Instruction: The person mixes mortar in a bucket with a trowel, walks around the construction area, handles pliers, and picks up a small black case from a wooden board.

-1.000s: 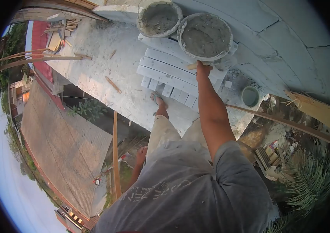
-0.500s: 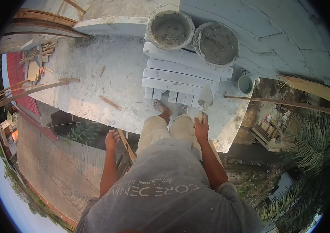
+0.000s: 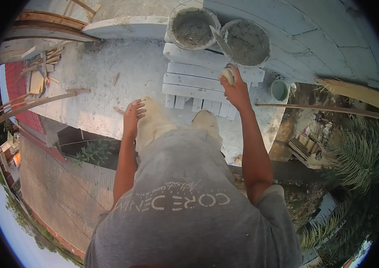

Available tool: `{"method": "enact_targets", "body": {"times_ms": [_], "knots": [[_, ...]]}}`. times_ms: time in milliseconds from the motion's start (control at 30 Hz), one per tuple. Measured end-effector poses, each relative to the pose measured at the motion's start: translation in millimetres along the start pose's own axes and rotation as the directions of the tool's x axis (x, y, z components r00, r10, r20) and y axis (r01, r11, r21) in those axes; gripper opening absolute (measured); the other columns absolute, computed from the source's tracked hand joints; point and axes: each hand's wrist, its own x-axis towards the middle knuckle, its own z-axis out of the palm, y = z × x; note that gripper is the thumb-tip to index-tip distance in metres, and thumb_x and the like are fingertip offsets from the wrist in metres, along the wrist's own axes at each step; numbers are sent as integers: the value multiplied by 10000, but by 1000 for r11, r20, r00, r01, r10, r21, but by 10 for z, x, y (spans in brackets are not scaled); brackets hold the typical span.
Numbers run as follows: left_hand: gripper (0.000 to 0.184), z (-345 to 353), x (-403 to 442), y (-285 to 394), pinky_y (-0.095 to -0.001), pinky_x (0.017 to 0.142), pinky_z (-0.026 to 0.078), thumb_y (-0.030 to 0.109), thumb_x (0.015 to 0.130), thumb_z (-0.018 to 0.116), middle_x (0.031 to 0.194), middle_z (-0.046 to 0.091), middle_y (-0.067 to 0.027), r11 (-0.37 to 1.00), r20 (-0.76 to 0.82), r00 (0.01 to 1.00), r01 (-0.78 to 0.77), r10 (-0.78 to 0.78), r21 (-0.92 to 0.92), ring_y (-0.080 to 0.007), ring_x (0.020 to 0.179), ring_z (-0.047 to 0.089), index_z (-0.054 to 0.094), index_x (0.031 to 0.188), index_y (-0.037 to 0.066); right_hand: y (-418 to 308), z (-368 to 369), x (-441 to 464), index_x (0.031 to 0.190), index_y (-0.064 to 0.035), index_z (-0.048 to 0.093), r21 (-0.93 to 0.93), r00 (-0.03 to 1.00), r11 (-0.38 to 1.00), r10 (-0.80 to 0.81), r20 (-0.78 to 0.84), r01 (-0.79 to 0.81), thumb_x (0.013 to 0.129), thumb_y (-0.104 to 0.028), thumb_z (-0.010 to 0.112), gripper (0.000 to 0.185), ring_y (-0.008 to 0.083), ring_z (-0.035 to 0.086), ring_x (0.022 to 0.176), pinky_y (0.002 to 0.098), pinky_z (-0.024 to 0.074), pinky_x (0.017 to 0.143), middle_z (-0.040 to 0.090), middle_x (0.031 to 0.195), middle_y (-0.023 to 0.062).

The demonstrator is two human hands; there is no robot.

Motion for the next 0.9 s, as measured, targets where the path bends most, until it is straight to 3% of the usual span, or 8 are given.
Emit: {"method": "enact_targets", "body": {"times_ms": [100, 167, 300, 367, 467, 700, 800, 900], "knots": [[444, -155, 367, 333, -281, 806, 462, 402, 1002, 433, 1110, 614, -79, 1000, -16, 1000, -11, 11, -15, -146, 932, 589, 545, 1246, 48, -267, -54, 365, 1344, -193, 511, -527, 990, 850, -50, -135, -29, 890, -436, 540, 516, 423, 604, 1052, 434, 490, 872, 632, 1125, 252], [475, -335, 734, 441, -296, 835, 454, 420, 1012, 390, 1146, 598, -88, 999, 69, 997, -26, 28, -27, -152, 958, 583, 520, 1278, 49, -402, -126, 596, 1320, -212, 542, -735, 984, 678, -109, -140, -29, 900, -405, 526, 462, 411, 614, 1023, 459, 496, 852, 644, 1106, 224], [544, -417, 1601, 741, -329, 872, 454, 474, 1000, 389, 1191, 586, -118, 995, 300, 953, 63, -36, -79, -195, 1013, 584, 500, 1308, 40, -1045, -163, 824, 1278, -228, 580, -928, 983, 361, -118, -140, -89, 908, -329, 516, 389, 381, 637, 972, 471, 506, 816, 649, 1039, 212], [635, -263, 2014, 833, -345, 929, 452, 522, 992, 383, 1289, 524, -155, 991, 490, 863, 127, -125, 28, -238, 1110, 562, 422, 1379, 21, -1368, -76, 992, 1241, -243, 608, -998, 997, 50, -63, -53, -50, 899, -233, 513, 355, 345, 653, 930, 468, 524, 778, 643, 983, 197], [769, 339, 2432, 879, -392, 1006, 425, 578, 948, 437, 1362, 464, -223, 962, 600, 767, 274, -226, 12, -336, 1198, 518, 316, 1441, 1, -1617, 93, 1162, 1204, -221, 637, -995, 1000, -101, 20, -3, -1, 868, -135, 508, 370, 331, 661, 914, 442, 537, 768, 647, 967, 193], [840, 1563, 2677, 963, -470, 1079, 364, 562, 947, 452, 1423, 389, -245, 751, 655, 661, 626, -367, -210, -407, 1269, 448, 189, 1464, -45, -1939, 368, 1485, 1157, -155, 660, -978, 970, -180, 235, 64, 108, 832, -88, 500, 369, 313, 669, 906, 437, 539, 790, 674, 944, 187], [791, 1645, 2656, 926, -495, 1082, 355, 547, 967, 406, 1434, 382, -228, 708, 650, 660, 658, -377, -257, -399, 1285, 436, 225, 1441, -60, -1813, 275, 1462, 1166, -128, 646, -988, 931, -86, 355, 89, 127, 819, -93, 527, 368, 323, 663, 928, 458, 526, 805, 676, 950, 200], [740, 1644, 2601, 946, -498, 1072, 368, 526, 982, 380, 1428, 397, -216, 723, 599, 703, 632, -383, -280, -384, 1273, 455, 255, 1427, -53, -1591, 124, 1388, 1179, -78, 628, -969, 879, 197, 422, 223, 152, 829, -112, 566, 357, 363, 647, 956, 452, 507, 834, 666, 998, 224]]}}
